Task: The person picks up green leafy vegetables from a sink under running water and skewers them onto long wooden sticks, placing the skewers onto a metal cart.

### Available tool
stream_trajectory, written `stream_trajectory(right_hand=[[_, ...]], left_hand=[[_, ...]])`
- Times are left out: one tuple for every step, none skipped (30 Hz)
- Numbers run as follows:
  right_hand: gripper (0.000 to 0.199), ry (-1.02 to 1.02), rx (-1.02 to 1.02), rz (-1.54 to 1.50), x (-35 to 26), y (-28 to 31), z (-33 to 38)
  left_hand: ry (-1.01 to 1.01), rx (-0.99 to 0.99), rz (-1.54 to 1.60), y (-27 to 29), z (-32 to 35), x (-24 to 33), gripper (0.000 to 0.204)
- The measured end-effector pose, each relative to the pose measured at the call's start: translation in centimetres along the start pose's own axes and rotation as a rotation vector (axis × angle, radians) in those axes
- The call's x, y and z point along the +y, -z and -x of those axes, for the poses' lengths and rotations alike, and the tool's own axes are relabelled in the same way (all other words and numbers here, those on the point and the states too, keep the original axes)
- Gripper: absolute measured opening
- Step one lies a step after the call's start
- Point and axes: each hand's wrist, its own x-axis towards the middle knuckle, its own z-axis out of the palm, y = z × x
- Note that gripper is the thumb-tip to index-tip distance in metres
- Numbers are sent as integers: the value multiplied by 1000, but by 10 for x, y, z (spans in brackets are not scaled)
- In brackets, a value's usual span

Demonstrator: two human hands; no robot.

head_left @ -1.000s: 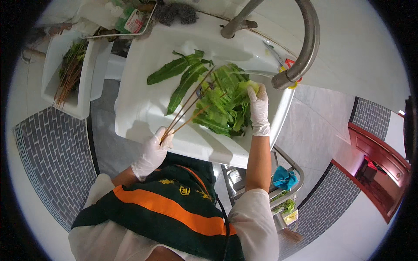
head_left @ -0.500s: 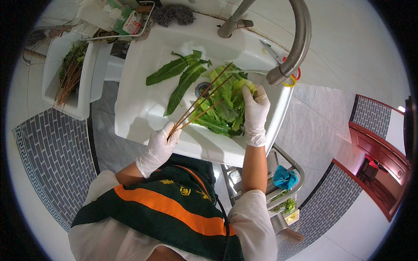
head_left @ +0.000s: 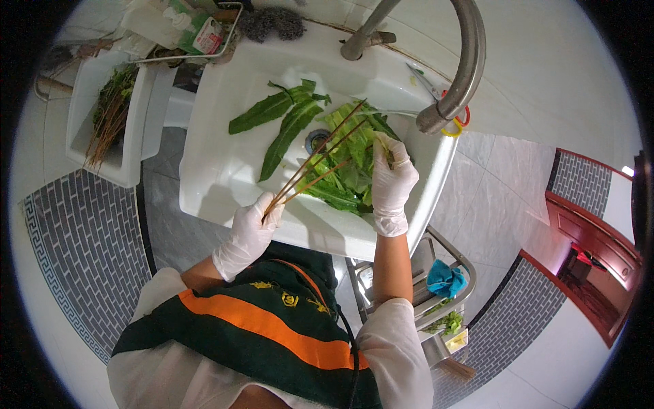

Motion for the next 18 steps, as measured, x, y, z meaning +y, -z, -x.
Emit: stream_trajectory(right_hand=[[11, -9, 2, 16, 1, -1, 2], [11, -18, 4, 31, 2, -2, 3], [10, -59, -8, -19, 3, -4, 7], [10, -100, -21, -69, 5, -7, 11], [10, -141, -35, -119, 4, -8, 13], [12, -186, -59, -125, 2, -7, 14], [14, -231, -84, -132, -1, -6, 14], [17, -276, -104, -139, -4, -5, 14], [19, -275, -80, -228, -2, -7, 14], [20, -273, -55, -318, 3, -10, 14], [22, -269, -32, -407, 3, -12, 12], [22, -307, -51, -443, 1, -11, 12], [21, -345, -70, -479, -2, -7, 11], [21, -382, -89, -514, -5, -5, 11], [20, -389, -101, -497, -3, -4, 11], [18, -395, -114, -480, 1, -5, 12], [17, -400, -123, -464, 6, -5, 12], [18, -367, -117, -417, 12, -5, 13]], left_hand=[[6, -6, -5, 0, 0, 1, 13], [12, -12, -10, 1, 1, 2, 13], [19, -17, -16, 1, 1, 2, 13], [26, -18, -15, 1, 1, 2, 13], [34, -19, -13, 0, 1, 1, 13], [42, -20, -12, 0, 1, 0, 13], [40, -16, -15, -1, 1, -2, 13], [35, -15, -18, -2, 0, -3, 13], [31, -14, -22, -2, 0, -4, 13], [32, -18, -30, -2, 0, -3, 13], [33, -20, -38, -1, -1, -2, 13], [35, -22, -46, 0, -1, -2, 13], [20, 0, -24, -1, -2, -3, 12], [5, 21, -2, -2, -1, -4, 11], [-9, 41, 20, -2, -1, -5, 10], [13, 17, 19, -1, 0, -4, 10], [31, -9, 17, 1, 0, -1, 10], [50, -35, 15, 2, 0, 1, 10]])
